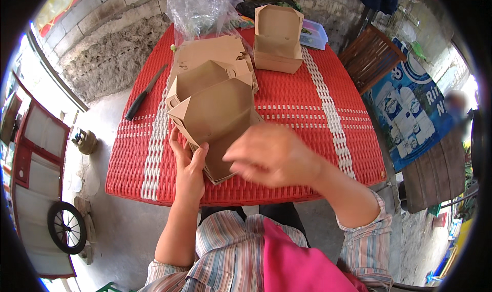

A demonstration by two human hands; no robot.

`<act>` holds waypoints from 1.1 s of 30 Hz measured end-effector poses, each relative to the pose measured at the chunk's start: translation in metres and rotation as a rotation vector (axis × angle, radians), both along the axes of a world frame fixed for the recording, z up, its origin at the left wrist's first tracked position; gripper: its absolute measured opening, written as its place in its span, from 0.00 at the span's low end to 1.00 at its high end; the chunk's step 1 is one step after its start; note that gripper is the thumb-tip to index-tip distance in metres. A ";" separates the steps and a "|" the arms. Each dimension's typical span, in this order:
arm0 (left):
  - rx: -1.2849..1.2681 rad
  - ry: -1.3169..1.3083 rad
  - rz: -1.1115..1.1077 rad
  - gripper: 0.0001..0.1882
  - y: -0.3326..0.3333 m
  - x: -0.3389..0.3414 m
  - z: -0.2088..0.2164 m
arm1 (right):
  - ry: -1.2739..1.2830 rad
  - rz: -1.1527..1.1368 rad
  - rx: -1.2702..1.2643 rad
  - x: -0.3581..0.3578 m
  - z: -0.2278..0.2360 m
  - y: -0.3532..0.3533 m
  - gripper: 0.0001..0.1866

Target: The person assembles flat cardboard takeout containers by hand. They fold the pre-cut cardboard pieces along the scored lines, tuck the flaps into slots, and secure the tabs to form the box shape. The person repeats this process for multiple units, stacking the finished boxes on the table.

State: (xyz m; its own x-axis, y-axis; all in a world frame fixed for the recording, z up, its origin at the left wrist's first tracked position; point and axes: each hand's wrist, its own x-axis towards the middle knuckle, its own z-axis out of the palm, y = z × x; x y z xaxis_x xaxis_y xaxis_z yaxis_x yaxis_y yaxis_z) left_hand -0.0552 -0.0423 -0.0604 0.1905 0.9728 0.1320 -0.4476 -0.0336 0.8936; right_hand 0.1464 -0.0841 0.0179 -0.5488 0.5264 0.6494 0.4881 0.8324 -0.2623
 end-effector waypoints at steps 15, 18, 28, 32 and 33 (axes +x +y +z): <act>0.541 0.568 0.246 0.26 0.004 -0.018 -0.019 | -0.209 -1.095 0.051 0.133 -0.074 0.157 0.28; 0.722 0.751 0.323 0.18 0.005 -0.022 -0.023 | -0.317 -1.061 0.121 0.129 -0.080 0.154 0.15; 0.732 0.779 0.342 0.19 0.004 -0.023 -0.029 | -0.338 -0.995 0.154 0.128 -0.081 0.139 0.07; 0.736 0.735 0.367 0.16 0.007 -0.026 -0.030 | -0.299 -0.942 -0.001 0.126 -0.060 0.120 0.11; 0.727 0.725 0.340 0.14 0.007 -0.025 -0.030 | -0.293 -0.932 -0.011 0.131 -0.063 0.117 0.12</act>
State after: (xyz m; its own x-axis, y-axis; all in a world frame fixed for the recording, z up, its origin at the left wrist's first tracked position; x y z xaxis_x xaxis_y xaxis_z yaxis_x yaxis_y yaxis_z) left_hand -0.0801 -0.0352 -0.0901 0.1903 0.7234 0.6637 0.3128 -0.6855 0.6574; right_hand 0.2776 0.0326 -0.0451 -0.0489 0.8361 0.5463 0.9964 0.0784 -0.0308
